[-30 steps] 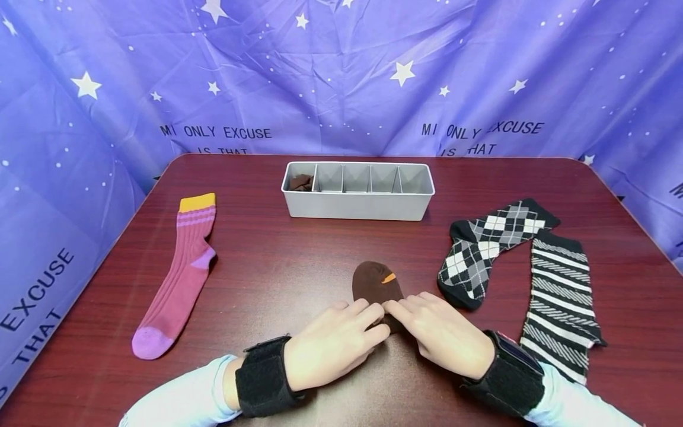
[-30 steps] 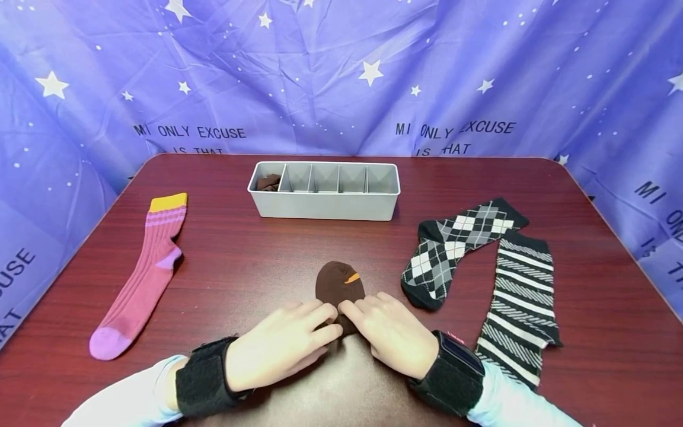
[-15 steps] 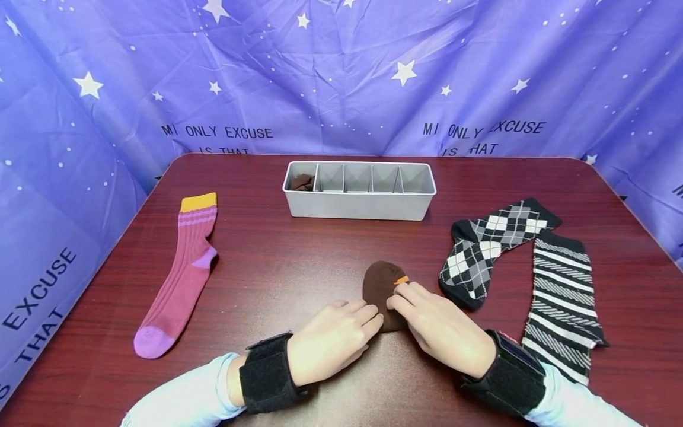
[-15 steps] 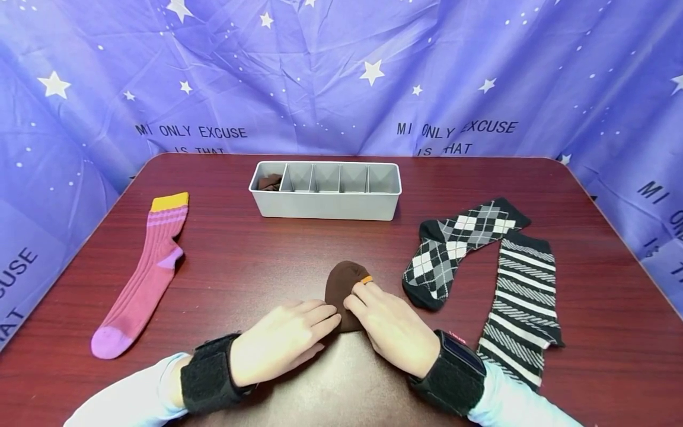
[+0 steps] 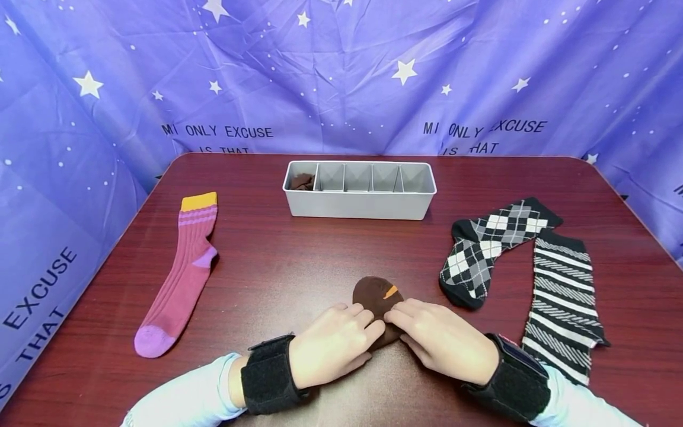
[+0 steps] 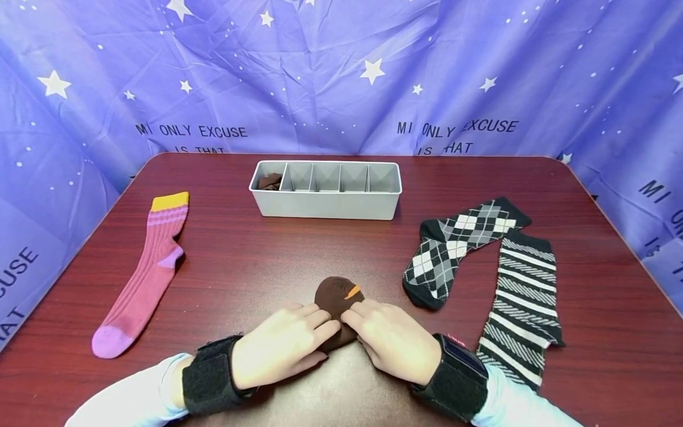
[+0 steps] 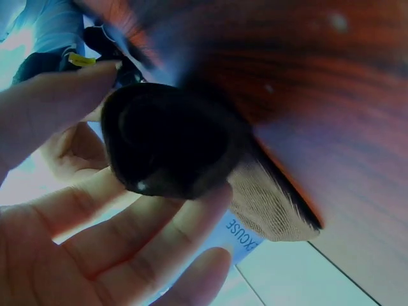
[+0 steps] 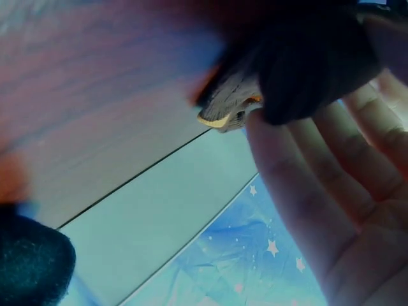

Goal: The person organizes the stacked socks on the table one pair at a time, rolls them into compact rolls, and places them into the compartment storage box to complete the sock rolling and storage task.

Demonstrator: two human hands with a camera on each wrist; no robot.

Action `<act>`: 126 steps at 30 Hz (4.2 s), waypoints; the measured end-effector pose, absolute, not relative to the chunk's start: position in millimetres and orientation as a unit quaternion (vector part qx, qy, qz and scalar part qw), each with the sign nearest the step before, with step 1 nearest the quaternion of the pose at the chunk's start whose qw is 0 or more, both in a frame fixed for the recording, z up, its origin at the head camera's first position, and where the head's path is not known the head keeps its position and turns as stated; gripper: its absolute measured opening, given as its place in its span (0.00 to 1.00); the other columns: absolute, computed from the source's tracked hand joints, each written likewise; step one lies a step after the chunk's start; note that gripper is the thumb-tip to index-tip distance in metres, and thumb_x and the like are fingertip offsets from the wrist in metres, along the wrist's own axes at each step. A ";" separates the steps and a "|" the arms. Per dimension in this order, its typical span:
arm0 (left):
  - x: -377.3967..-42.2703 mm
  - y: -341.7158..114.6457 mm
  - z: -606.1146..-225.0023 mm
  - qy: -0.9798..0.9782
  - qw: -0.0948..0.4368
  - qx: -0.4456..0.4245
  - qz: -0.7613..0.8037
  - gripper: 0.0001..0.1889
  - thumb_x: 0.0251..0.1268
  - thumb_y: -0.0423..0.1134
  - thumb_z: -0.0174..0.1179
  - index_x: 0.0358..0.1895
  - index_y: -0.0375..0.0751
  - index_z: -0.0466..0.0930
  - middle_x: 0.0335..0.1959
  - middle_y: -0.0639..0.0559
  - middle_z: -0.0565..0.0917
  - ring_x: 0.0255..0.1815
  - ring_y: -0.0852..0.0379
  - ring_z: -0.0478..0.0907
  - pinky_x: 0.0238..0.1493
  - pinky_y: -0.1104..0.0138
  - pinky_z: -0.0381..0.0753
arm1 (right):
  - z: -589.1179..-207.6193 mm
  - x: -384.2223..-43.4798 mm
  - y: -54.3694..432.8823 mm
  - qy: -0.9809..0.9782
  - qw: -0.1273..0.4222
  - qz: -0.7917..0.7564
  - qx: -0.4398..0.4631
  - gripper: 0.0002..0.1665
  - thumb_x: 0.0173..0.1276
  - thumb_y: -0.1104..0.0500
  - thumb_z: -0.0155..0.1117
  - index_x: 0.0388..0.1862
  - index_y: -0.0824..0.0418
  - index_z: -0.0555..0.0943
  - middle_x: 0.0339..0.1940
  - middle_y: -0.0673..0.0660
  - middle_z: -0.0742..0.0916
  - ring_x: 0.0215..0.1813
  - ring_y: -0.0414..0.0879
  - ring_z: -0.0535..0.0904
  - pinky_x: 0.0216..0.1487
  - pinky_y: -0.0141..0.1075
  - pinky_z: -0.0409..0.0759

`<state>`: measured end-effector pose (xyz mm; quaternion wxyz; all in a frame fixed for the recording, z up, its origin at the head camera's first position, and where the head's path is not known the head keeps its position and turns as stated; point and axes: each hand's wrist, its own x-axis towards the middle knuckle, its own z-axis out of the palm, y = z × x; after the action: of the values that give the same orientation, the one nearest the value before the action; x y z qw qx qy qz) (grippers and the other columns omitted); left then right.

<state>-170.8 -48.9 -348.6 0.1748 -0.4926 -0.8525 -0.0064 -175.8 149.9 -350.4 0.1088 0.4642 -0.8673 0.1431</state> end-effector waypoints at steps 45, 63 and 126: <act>-171.7 -47.6 -344.1 -0.865 0.186 -0.465 0.023 0.06 0.46 0.47 0.57 0.22 0.50 0.76 0.23 0.59 0.72 0.25 0.62 0.69 0.20 0.71 0.64 | -348.3 -176.6 153.9 -0.873 0.120 0.115 0.458 0.23 0.40 0.49 0.67 0.36 0.54 0.72 0.33 0.45 0.72 0.32 0.37 0.68 0.34 0.32 0.69; -165.9 -46.7 -348.5 -0.858 0.232 -0.451 0.076 0.06 0.45 0.43 0.55 0.27 0.49 0.70 0.20 0.58 0.72 0.20 0.62 0.68 0.20 0.72 0.62 | -350.9 -175.9 149.7 -0.864 0.139 0.101 0.472 0.18 0.38 0.56 0.67 0.31 0.54 0.74 0.28 0.45 0.69 0.29 0.37 0.64 0.29 0.31 0.65; -153.1 -48.7 -342.8 -0.848 0.125 -0.512 0.053 0.06 0.44 0.41 0.57 0.30 0.50 0.74 0.24 0.61 0.72 0.23 0.64 0.68 0.21 0.75 0.66 | -341.9 -162.9 139.7 -0.834 0.099 0.176 0.513 0.10 0.48 0.46 0.62 0.26 0.47 0.73 0.24 0.38 0.74 0.29 0.29 0.67 0.33 0.24 0.63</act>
<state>-153.1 -48.7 -342.8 0.1252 -0.5117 -0.8484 0.0527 -162.9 139.7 -341.9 0.0986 0.5134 -0.8340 0.1763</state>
